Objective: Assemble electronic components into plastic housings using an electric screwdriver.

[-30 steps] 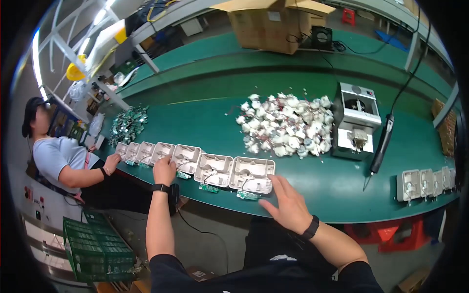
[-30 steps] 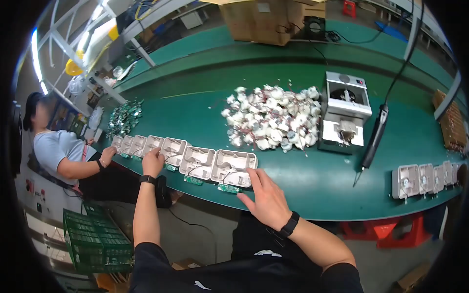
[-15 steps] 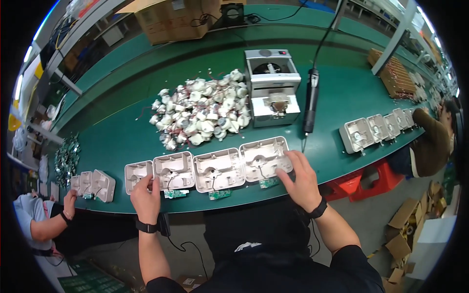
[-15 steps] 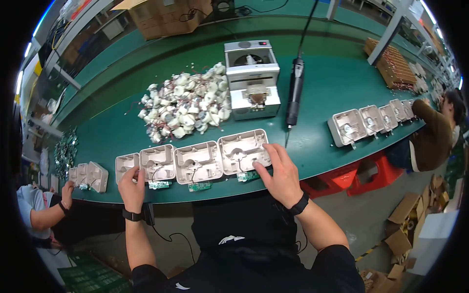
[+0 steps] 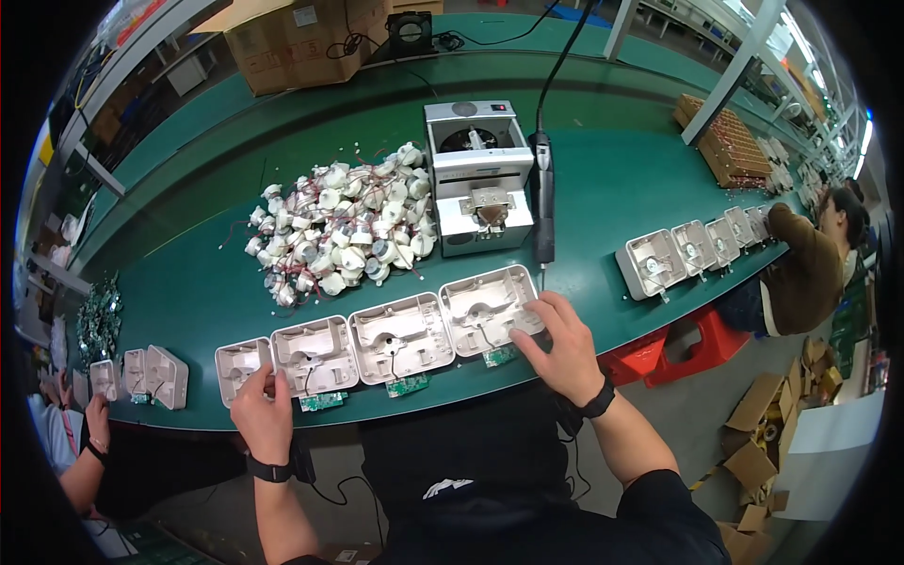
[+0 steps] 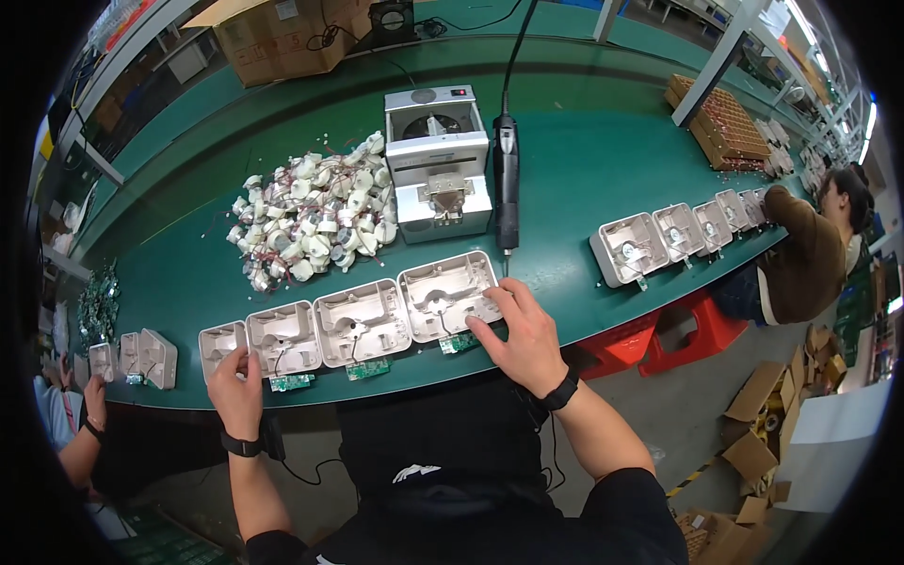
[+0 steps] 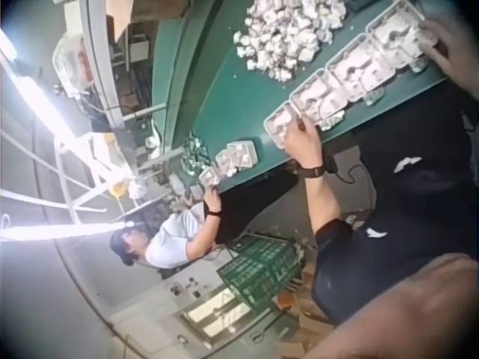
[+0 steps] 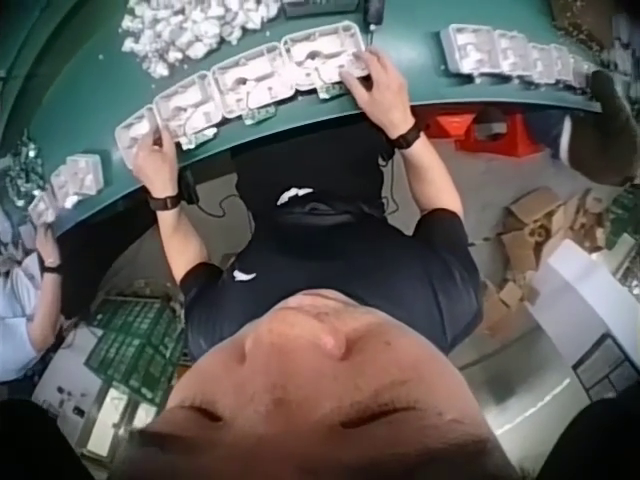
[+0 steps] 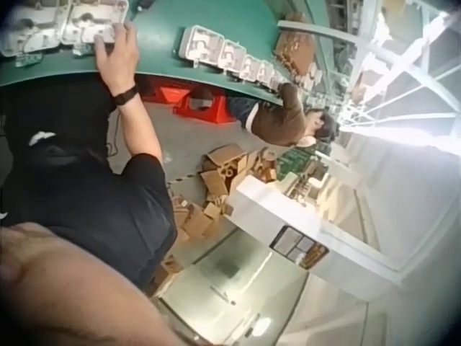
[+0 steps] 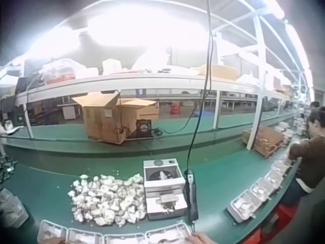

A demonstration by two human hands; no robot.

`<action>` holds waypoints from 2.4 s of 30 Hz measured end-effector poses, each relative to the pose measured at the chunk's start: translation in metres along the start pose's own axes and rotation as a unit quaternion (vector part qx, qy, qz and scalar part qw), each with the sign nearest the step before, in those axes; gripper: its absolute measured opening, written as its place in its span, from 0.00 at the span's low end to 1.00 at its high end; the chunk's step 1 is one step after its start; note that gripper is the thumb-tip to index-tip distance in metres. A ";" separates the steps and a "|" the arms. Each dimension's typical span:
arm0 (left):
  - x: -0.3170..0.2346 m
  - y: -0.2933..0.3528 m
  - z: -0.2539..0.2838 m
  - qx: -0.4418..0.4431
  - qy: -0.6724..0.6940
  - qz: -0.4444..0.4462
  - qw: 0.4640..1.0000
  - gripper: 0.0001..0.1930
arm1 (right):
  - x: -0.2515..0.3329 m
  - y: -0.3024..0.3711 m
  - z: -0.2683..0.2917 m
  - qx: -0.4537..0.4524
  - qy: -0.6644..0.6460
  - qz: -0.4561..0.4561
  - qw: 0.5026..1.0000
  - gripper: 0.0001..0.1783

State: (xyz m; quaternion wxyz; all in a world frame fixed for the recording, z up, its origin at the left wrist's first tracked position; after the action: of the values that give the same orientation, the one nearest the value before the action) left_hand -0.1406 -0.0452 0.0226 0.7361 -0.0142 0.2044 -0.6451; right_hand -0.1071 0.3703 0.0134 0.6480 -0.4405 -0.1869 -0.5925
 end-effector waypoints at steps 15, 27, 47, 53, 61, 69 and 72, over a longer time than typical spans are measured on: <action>-0.034 -0.021 0.023 0.043 -0.031 -0.068 0.996 0.10 | -0.014 -0.006 0.028 -0.032 0.024 0.006 0.999 0.18; 0.028 -0.230 -0.048 0.125 -0.080 -0.111 0.983 0.20 | -0.077 0.036 0.025 -0.243 -0.140 -0.125 0.952 0.09; 0.034 -0.278 -0.077 0.191 -0.004 -0.208 0.959 0.28 | -0.082 0.042 0.016 -0.293 -0.064 -0.096 0.949 0.08; 0.067 -0.270 -0.062 0.198 -0.024 -0.122 0.972 0.28 | -0.075 0.039 0.017 -0.278 -0.033 -0.063 0.958 0.08; 0.048 -0.255 -0.060 0.226 -0.059 -0.238 0.943 0.30 | -0.073 0.039 0.014 -0.275 -0.026 -0.070 0.958 0.08; 0.067 -0.250 -0.055 0.218 -0.092 -0.185 0.954 0.33 | -0.074 0.040 0.013 -0.287 -0.015 -0.060 0.956 0.08; 0.037 -0.243 -0.056 0.198 -0.056 -0.206 0.957 0.27 | -0.075 0.040 0.013 -0.285 -0.009 -0.058 0.957 0.08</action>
State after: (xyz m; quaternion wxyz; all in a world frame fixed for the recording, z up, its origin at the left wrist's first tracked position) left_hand -0.3851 -0.1078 0.0302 0.5853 0.0542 0.0235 -0.8087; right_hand -0.0828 0.4220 -0.0508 0.4588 -0.6005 -0.0416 -0.6536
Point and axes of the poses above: each hand's wrist, its own y-axis away from the middle knuckle, its own z-axis out of the back of the hand, x = y × z, the point moved 3 cm from there along -y, towards the middle knuckle, and after that the axes turned 12 degrees about -y, right-handed, at the moved point
